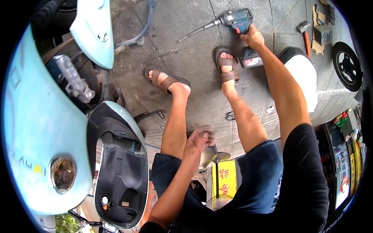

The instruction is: The person works on the internal components of two motorcycles, handling a battery unit, wires, and screws. They use a power drill to remove and replace screws from the motorcycle frame and storage compartment.

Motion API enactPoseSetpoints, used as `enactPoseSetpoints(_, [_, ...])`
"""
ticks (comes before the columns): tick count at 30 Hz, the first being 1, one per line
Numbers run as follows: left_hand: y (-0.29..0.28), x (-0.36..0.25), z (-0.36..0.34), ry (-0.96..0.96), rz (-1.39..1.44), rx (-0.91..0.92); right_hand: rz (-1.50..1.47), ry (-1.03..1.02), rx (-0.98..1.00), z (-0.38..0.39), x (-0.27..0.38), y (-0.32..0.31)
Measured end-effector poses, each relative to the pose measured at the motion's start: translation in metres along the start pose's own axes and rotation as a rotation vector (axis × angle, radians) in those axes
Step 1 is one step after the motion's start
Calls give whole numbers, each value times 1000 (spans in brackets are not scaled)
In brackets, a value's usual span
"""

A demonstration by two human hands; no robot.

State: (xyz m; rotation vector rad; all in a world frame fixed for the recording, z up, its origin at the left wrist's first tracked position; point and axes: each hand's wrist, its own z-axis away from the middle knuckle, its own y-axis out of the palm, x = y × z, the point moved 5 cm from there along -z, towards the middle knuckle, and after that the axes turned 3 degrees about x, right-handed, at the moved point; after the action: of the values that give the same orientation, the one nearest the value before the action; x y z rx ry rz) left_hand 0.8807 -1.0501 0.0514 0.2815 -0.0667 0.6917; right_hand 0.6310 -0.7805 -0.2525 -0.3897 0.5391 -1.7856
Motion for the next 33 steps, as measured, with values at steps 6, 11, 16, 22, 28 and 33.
enactPoseSetpoints(6, [-25,21,-14,237,-353,-195,-492,43,537,151,49,-36])
enactPoseSetpoints(11, [89,-154,213,1231,-1180,-288,-705,-160,546,309,54,-94])
enactPoseSetpoints(16, [47,-153,331,988,-1525,-500,-745,-352,641,480,139,-182])
enactPoseSetpoints(22, [-14,-153,405,1150,-1189,-626,-691,-553,919,610,260,-259])
enactPoseSetpoints(28, [-28,-245,423,1639,-996,-641,-639,-707,594,636,342,-275])
enactPoseSetpoints(33, [-33,-316,405,1809,-629,-520,-574,-722,365,666,416,-293])
